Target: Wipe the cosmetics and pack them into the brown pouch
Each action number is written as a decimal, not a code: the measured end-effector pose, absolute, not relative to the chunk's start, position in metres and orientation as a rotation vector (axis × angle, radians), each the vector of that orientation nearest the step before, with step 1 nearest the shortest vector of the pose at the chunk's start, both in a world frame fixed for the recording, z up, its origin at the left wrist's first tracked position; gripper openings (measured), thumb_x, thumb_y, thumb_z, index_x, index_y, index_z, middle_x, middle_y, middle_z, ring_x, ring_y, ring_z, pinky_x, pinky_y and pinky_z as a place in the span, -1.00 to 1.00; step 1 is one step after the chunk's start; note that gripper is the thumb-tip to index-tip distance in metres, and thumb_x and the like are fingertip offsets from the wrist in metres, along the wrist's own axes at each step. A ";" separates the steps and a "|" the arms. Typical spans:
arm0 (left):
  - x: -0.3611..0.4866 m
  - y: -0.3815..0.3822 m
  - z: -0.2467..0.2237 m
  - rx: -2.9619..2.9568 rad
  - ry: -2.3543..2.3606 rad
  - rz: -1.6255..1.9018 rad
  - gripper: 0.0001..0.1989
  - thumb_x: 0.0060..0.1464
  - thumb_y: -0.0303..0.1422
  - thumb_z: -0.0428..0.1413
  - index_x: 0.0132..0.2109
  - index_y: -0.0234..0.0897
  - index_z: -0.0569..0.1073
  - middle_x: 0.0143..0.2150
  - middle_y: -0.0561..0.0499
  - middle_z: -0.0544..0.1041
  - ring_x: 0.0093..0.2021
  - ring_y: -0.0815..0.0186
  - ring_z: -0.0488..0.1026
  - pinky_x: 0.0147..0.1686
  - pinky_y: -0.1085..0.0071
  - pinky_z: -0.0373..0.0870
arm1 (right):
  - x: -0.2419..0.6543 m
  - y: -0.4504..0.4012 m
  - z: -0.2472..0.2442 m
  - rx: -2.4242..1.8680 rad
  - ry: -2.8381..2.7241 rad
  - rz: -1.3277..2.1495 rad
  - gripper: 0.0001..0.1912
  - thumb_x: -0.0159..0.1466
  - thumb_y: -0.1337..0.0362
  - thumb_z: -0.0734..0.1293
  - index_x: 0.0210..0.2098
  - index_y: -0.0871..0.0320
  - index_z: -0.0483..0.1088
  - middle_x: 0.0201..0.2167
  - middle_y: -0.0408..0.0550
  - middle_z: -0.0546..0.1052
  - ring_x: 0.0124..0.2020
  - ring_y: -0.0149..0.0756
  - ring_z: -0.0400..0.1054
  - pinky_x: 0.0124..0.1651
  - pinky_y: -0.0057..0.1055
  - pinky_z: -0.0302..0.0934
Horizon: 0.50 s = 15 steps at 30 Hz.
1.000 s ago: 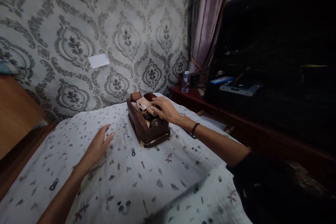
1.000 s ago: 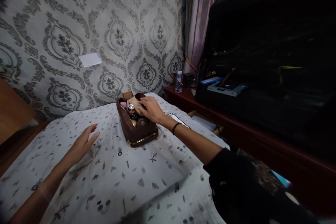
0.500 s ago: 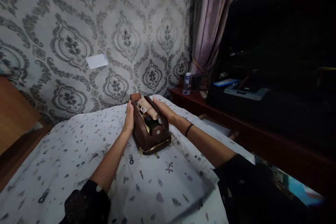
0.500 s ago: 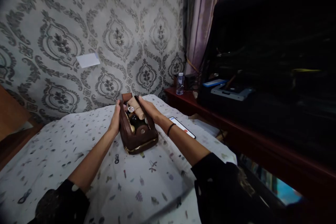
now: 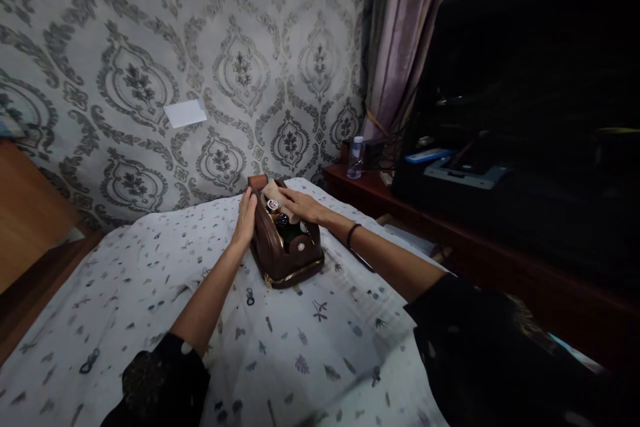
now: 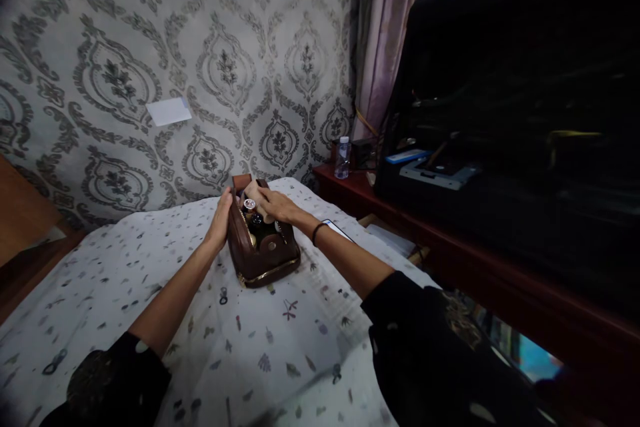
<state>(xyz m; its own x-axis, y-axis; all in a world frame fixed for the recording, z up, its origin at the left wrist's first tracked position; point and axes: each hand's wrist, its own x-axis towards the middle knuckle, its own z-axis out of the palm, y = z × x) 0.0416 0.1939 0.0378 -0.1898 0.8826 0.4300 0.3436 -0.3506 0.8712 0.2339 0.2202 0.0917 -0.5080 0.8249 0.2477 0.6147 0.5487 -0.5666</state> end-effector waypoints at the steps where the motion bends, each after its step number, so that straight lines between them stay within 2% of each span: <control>1: 0.041 0.193 0.039 1.614 1.430 1.574 -0.32 0.31 0.09 -0.21 0.42 -0.13 0.11 0.51 0.00 0.02 0.50 0.23 -0.08 0.46 0.25 -0.18 | 0.233 0.219 0.094 -1.188 -2.317 0.543 -0.47 0.40 0.07 0.18 0.30 0.12 0.28 0.21 0.06 0.47 0.21 -0.07 0.36 0.23 -0.25 0.19; 5: 0.039 0.190 0.045 1.613 1.444 1.580 -0.36 0.31 0.05 -0.15 0.38 -0.17 0.21 0.48 -0.04 0.12 0.48 0.22 -0.02 0.45 0.25 -0.15 | 0.225 0.222 0.104 -1.345 -2.374 0.447 -0.49 0.37 -0.03 0.22 0.11 0.20 0.44 0.02 0.18 0.57 0.02 -0.01 0.49 0.02 -0.30 0.29; 8: 0.037 0.188 0.048 1.622 1.446 1.570 -0.38 0.31 0.03 -0.12 0.36 -0.19 0.24 0.47 -0.06 0.15 0.48 0.20 0.01 0.45 0.22 -0.14 | 0.219 0.228 0.109 -1.444 -2.376 0.388 -0.48 0.36 -0.04 0.21 -0.01 0.27 0.50 -0.01 0.28 0.57 -0.06 0.03 0.51 -0.08 -0.28 0.31; 15: 0.037 0.185 0.050 1.624 1.451 1.560 -0.43 0.33 -0.07 -0.12 0.36 -0.21 0.23 0.47 -0.08 0.15 0.47 0.20 0.03 0.45 0.19 -0.13 | 0.219 0.234 0.121 -1.408 -2.510 0.300 -0.59 0.37 0.07 0.22 -0.17 0.25 0.57 -0.10 0.20 0.61 -0.05 -0.05 0.49 -0.05 -0.36 0.26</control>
<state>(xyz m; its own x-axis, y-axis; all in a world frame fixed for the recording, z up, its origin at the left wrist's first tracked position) 0.0372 0.1851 0.0500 -0.1986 0.8820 0.4274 0.3622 -0.3392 0.8682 0.2191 0.2338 0.1206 -0.5034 0.8566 0.1134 0.8057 0.5127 -0.2967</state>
